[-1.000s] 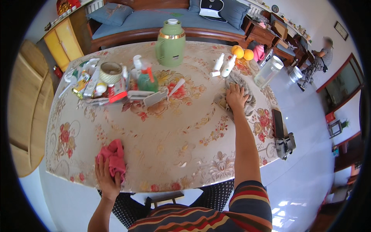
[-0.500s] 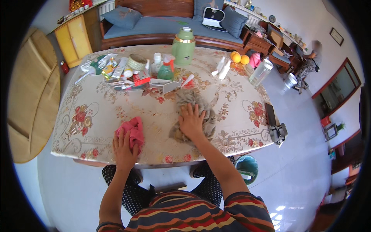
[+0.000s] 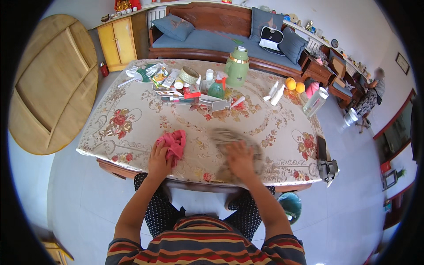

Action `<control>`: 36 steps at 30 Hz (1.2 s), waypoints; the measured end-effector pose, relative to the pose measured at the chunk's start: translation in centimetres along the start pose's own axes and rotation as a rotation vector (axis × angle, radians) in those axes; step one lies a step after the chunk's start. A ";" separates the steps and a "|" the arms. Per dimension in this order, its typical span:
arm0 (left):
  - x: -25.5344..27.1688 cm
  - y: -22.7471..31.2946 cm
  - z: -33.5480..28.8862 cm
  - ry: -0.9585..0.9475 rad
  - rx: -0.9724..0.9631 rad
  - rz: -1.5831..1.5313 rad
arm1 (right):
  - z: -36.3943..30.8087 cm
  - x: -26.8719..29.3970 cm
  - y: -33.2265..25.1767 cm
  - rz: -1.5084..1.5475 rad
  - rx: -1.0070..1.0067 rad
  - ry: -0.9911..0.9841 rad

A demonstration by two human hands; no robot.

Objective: The person cleans a dining table covered with a floral tablecloth. They use a grey cloth to wipe the surface, moving various items like bottles, a thermos, and a phone aside to reach different areas. The person also uses a pink cloth and a spray bottle to clean the table, repeatedly wiping and rearranging objects throughout the process.

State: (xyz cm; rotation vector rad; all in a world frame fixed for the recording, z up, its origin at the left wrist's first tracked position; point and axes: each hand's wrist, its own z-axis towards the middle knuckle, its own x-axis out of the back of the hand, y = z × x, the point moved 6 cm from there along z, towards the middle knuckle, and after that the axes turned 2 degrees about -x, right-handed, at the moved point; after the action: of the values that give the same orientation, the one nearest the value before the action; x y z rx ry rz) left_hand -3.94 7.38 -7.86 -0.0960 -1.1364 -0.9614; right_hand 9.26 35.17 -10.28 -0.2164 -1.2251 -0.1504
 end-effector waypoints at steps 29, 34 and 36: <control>-9.7 11.6 9.5 -0.169 0.071 -0.765 | -4.1 3.4 19.5 -0.227 -0.580 0.156; -8.6 15.8 5.8 -0.403 -0.391 -0.619 | -2.5 3.1 16.6 -0.166 -0.239 -0.044; -8.2 17.0 4.4 -0.512 -0.587 -0.589 | -0.3 3.8 15.4 -0.152 -0.290 -0.167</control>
State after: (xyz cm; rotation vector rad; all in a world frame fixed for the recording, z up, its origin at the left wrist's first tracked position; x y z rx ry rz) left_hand 3.86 24.99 -5.76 -0.5272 -1.3402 -1.8566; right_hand 14.36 50.06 -8.07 -0.3941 -1.3847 -0.4504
